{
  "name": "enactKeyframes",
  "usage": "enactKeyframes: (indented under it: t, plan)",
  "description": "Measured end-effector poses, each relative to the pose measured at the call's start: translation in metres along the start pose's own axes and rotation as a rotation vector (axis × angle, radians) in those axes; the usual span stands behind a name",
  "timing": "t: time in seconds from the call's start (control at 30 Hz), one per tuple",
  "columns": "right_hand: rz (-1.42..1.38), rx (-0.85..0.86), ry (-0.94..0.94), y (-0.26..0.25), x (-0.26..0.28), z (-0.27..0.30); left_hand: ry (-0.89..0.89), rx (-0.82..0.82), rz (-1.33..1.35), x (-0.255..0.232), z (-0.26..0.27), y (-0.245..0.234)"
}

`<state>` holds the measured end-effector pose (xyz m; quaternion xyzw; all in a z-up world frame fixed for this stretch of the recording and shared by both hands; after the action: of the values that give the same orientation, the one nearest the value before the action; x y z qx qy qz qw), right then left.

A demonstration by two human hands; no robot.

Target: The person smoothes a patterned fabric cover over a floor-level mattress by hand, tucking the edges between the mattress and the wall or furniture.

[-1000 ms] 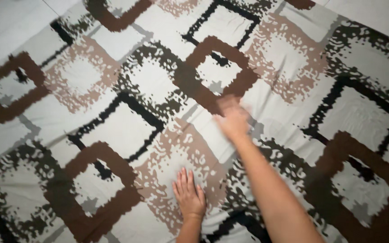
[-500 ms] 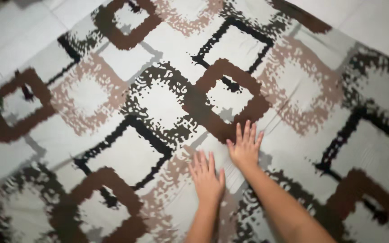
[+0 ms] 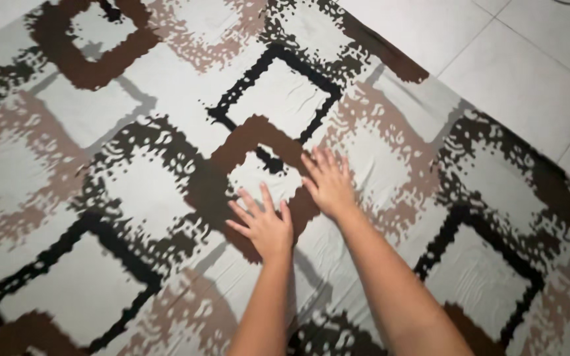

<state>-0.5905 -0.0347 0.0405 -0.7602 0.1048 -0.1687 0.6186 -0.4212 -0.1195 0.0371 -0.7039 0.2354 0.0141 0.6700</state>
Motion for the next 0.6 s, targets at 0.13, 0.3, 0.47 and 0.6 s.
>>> enactKeyframes:
  t: [0.13,0.3,0.47,0.6]
  plan:
    - [-0.027,-0.056,0.044,0.006,-0.046,-0.055,0.053,-0.053,0.03,0.001,0.006,0.02]
    - [-0.071,-0.073,0.083,0.02,-0.081,-0.099,0.04,-0.028,0.029,0.008,0.005,0.037]
    - [-0.132,-0.015,0.105,0.026,-0.11,-0.141,0.046,-0.043,0.014,0.008,0.005,0.042]
    - [-0.175,0.093,0.112,0.021,-0.136,-0.167,0.043,-0.034,-0.006,0.009,0.008,0.047]
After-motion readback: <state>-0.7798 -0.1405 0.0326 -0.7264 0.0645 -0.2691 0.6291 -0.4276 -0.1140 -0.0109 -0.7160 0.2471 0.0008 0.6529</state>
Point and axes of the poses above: each hand's wrist, its own z-axis away from the middle knuckle, its own y-axis out of the palm, x = y × z, the point moved 4 cm from there along -z, towards the middle knuckle, and after that the axes turned 14 degrees about -y, right-handed, at the moved point
